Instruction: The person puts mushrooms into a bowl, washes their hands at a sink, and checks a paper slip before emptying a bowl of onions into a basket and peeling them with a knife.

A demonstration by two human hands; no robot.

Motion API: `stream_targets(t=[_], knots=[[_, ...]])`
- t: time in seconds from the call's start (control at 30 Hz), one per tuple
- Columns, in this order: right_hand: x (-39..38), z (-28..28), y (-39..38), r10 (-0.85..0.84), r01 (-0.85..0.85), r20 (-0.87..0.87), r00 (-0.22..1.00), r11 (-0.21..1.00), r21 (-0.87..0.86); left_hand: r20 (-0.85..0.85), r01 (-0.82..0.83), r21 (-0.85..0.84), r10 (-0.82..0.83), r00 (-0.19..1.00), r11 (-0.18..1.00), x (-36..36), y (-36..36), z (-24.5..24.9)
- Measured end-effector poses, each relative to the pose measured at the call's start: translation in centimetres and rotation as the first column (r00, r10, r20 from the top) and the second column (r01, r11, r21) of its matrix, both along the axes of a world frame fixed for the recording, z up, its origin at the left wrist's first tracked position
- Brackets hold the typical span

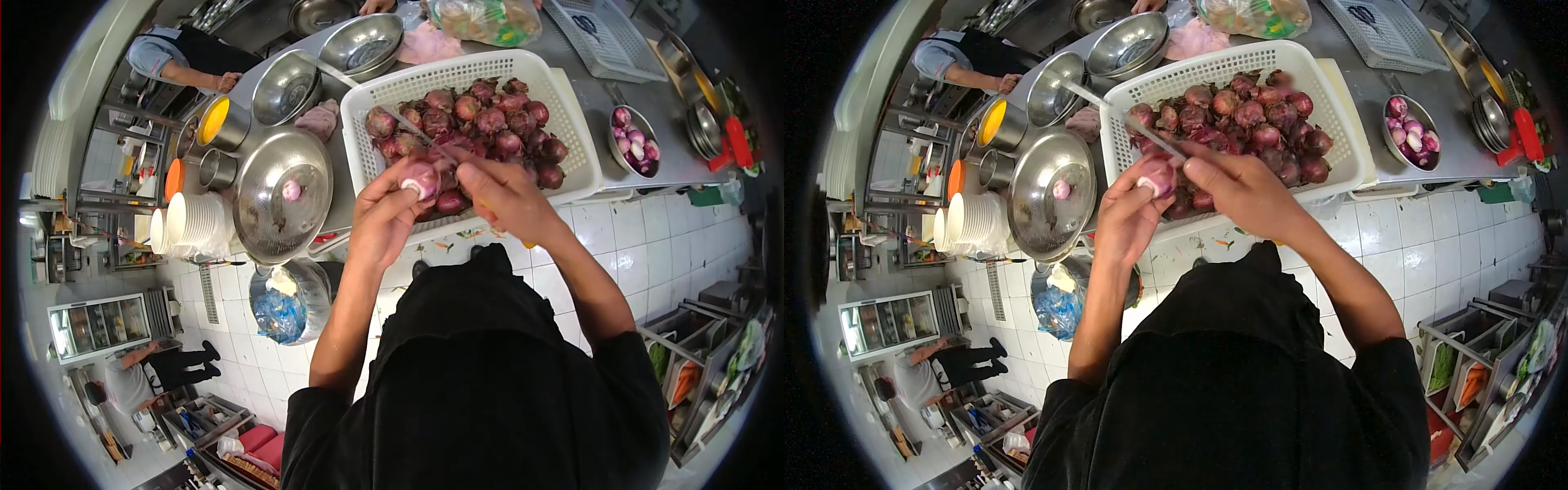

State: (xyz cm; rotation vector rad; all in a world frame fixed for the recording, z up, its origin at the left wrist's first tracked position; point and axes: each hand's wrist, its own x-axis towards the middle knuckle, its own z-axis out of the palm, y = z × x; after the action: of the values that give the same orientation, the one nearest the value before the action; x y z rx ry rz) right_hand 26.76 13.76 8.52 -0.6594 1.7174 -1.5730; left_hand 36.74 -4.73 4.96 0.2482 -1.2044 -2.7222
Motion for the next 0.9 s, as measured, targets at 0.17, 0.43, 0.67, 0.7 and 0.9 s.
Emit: stream_targets(t=[0.17,0.43,0.67,0.7,0.9], knots=[[-0.6,0.2,0.3,-0.022,0.012,0.159,0.987,0.998,0.067,0.0,0.029,0.137,-0.03,1.0,0.99,0.2,-0.8,0.4],[-0.1,0.4,0.1,-0.055,0.046,0.103,0.993,0.995,0.09,0.059,-0.112,-0.136,0.121,0.991,0.984,-0.6,0.3,-0.7],[-0.7,0.2,0.3,-0.065,0.04,0.163,0.984,0.987,0.153,0.187,-0.078,-0.291,0.136,0.973,0.954,-1.1,0.9,0.6],[-0.6,0.2,0.4,-0.066,0.045,0.147,0.987,0.989,0.14,0.204,-0.085,-0.311,0.153,0.967,0.947,-1.1,1.0,0.6],[0.2,0.8,0.8,0.058,-0.066,0.09,0.994,0.993,0.095,0.242,-0.129,-0.263,0.195,0.95,0.956,-1.1,1.6,0.9]])
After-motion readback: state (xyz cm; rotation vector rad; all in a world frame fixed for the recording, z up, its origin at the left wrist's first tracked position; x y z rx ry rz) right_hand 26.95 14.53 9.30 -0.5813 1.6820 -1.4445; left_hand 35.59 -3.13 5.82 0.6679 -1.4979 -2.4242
